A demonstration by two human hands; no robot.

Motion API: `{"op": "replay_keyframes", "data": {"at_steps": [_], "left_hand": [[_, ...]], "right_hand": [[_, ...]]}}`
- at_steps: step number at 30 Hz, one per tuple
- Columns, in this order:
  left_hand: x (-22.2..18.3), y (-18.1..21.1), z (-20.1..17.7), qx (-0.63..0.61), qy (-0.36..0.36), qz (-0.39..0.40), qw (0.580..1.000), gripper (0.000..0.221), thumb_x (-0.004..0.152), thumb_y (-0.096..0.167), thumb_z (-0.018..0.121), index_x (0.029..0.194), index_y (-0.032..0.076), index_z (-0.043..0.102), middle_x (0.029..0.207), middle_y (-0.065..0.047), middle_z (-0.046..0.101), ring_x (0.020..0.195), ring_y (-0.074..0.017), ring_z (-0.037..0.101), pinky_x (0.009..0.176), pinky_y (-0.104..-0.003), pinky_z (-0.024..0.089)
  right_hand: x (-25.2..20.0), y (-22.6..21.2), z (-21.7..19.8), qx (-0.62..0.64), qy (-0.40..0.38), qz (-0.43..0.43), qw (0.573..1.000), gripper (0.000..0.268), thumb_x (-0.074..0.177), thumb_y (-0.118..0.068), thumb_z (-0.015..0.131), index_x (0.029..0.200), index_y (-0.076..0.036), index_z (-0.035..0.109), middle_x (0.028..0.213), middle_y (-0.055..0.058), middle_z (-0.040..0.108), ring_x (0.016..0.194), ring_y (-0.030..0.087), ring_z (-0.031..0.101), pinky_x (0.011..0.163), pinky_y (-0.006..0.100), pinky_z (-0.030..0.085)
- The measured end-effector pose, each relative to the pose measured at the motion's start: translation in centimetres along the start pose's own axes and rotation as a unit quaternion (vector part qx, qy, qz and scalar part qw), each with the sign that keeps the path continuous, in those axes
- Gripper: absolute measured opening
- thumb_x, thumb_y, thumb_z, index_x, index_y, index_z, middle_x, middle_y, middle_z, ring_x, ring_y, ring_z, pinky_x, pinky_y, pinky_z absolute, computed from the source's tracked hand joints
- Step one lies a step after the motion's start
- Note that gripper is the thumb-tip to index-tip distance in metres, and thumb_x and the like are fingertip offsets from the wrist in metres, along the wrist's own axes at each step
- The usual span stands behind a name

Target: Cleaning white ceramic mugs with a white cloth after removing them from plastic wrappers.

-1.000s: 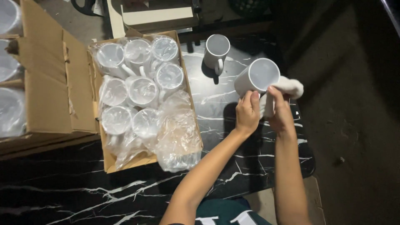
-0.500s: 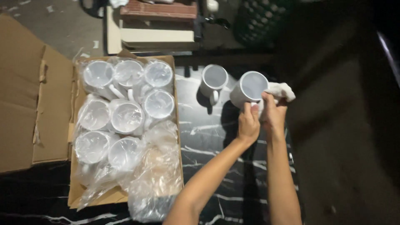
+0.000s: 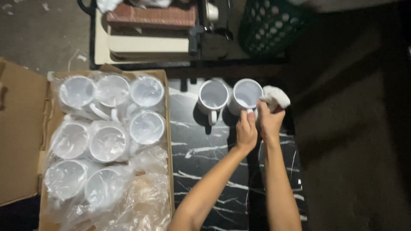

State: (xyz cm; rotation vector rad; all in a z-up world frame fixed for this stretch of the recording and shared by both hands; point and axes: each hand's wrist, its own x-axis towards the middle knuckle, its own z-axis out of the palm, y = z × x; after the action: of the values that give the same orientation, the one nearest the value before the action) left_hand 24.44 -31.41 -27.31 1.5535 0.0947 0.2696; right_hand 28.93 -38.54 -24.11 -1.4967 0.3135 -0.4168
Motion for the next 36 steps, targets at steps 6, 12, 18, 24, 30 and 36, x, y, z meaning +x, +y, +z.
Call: {"op": "replay_keyframes", "data": {"at_steps": [6, 12, 18, 24, 30, 36], "left_hand": [[-0.1, -1.4, -0.3, 0.021, 0.012, 0.04, 0.999, 0.032, 0.112, 0.031, 0.04, 0.105, 0.001, 0.05, 0.093, -0.029, 0.064, 0.086, -0.0512, 0.061, 0.071, -0.055, 0.046], [-0.1, -2.5, -0.1, 0.031, -0.008, -0.013, 0.999, 0.033, 0.111, 0.032, 0.039, 0.102, 0.002, 0.05, 0.089, -0.028, 0.065, 0.086, -0.0496, 0.063, 0.069, -0.055, 0.045], [-0.7, -2.4, 0.0, 0.029, 0.011, -0.018, 0.999, 0.031, 0.111, 0.03, 0.044, 0.104, 0.001, 0.051, 0.093, -0.028, 0.064, 0.09, -0.0496, 0.061, 0.072, -0.054, 0.044], [-5.0, 5.2, -4.4, -0.008, 0.107, -0.078, 0.991, 0.034, 0.102, 0.028, 0.062, 0.116, 0.0, 0.047, 0.111, -0.018, 0.055, 0.103, -0.0318, 0.055, 0.095, -0.044, 0.045], [-12.7, 13.2, -11.4, 0.001, -0.034, 0.007, 0.999, 0.04, 0.098, 0.017, 0.067, 0.128, -0.001, 0.047, 0.123, -0.019, 0.053, 0.116, -0.033, 0.055, 0.106, -0.042, 0.045], [-17.6, 17.8, -18.5, -0.003, -0.118, 0.018, 0.993, 0.04, 0.097, 0.01, 0.065, 0.128, -0.001, 0.045, 0.129, -0.02, 0.048, 0.122, -0.0356, 0.052, 0.101, -0.041, 0.046]], "right_hand": [[-0.5, 0.7, -0.1, 0.008, 0.021, 0.005, 1.0, 0.032, 0.085, -0.007, 0.076, 0.114, 0.002, 0.067, 0.106, 0.006, 0.071, 0.092, 0.013, 0.068, 0.08, 0.028, 0.056], [-0.7, 1.6, -0.6, 0.015, 0.007, 0.013, 1.0, 0.033, 0.088, -0.008, 0.076, 0.117, 0.004, 0.065, 0.109, 0.008, 0.069, 0.095, 0.015, 0.066, 0.082, 0.029, 0.055], [-1.6, 1.0, -0.2, 0.009, 0.028, 0.019, 0.999, 0.033, 0.087, -0.009, 0.076, 0.116, 0.002, 0.066, 0.11, 0.007, 0.07, 0.098, 0.015, 0.066, 0.085, 0.029, 0.054], [-6.1, -1.6, -3.0, -0.062, 0.087, -0.033, 0.994, 0.027, 0.09, -0.009, 0.079, 0.113, 0.003, 0.071, 0.109, 0.006, 0.073, 0.098, 0.015, 0.068, 0.088, 0.029, 0.055], [-11.8, -2.4, -4.4, -0.094, 0.081, -0.097, 0.987, 0.026, 0.092, -0.004, 0.076, 0.116, 0.002, 0.067, 0.107, 0.005, 0.07, 0.094, 0.015, 0.065, 0.085, 0.03, 0.054], [-10.2, -1.1, -7.2, -0.069, 0.134, -0.098, 0.984, 0.034, 0.094, -0.001, 0.072, 0.125, 0.005, 0.059, 0.121, 0.012, 0.065, 0.11, 0.021, 0.065, 0.099, 0.034, 0.055]]}}
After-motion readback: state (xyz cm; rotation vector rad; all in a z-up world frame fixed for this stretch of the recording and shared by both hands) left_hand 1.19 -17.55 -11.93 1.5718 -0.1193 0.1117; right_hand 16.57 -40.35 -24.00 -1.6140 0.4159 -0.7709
